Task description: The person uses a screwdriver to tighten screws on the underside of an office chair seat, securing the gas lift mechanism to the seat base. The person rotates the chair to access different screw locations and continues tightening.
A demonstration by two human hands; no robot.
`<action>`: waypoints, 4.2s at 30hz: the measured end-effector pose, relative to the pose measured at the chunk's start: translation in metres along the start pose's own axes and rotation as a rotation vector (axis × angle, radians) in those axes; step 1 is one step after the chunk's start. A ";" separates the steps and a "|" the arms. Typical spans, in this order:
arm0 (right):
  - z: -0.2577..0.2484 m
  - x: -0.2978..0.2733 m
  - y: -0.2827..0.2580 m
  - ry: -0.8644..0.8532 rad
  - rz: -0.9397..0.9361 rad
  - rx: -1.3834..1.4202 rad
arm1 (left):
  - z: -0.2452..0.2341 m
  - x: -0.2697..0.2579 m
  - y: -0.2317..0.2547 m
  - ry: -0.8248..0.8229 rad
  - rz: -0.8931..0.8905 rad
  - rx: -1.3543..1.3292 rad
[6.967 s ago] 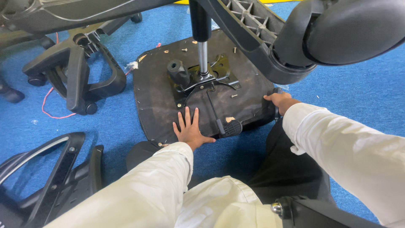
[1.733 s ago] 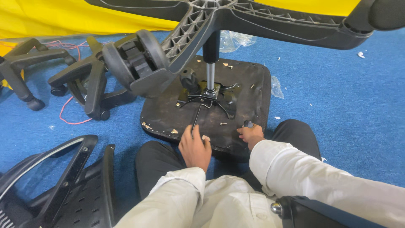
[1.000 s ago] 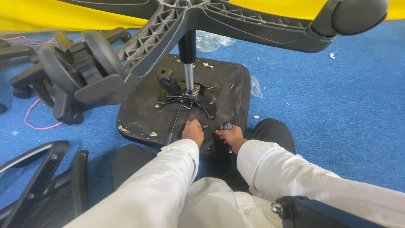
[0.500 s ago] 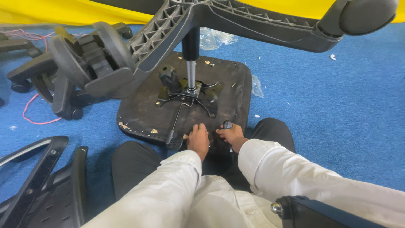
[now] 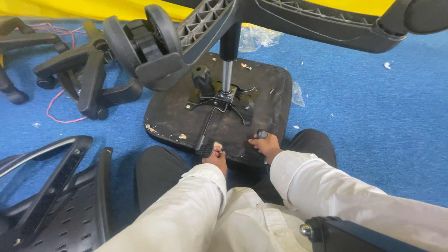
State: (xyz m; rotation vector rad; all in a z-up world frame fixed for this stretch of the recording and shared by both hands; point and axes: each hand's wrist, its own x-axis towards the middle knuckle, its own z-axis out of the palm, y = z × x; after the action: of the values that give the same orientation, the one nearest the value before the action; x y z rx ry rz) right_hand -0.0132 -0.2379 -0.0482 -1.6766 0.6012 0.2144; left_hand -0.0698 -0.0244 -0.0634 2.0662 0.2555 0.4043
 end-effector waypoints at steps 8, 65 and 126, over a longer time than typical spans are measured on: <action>-0.003 -0.027 -0.014 -0.025 0.069 0.092 | 0.011 0.000 0.012 0.210 -0.004 -0.002; 0.001 -0.100 -0.227 -0.125 -0.506 0.350 | -0.004 0.011 -0.004 0.058 0.295 0.165; 0.077 -0.119 -0.202 -0.498 -0.862 0.085 | 0.001 0.013 -0.003 0.004 0.082 0.168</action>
State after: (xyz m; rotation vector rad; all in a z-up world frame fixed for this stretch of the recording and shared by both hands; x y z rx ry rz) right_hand 0.0016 -0.1151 0.1651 -1.5759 -0.4877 -0.0275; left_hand -0.0573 -0.0192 -0.0641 2.2463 0.2137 0.4499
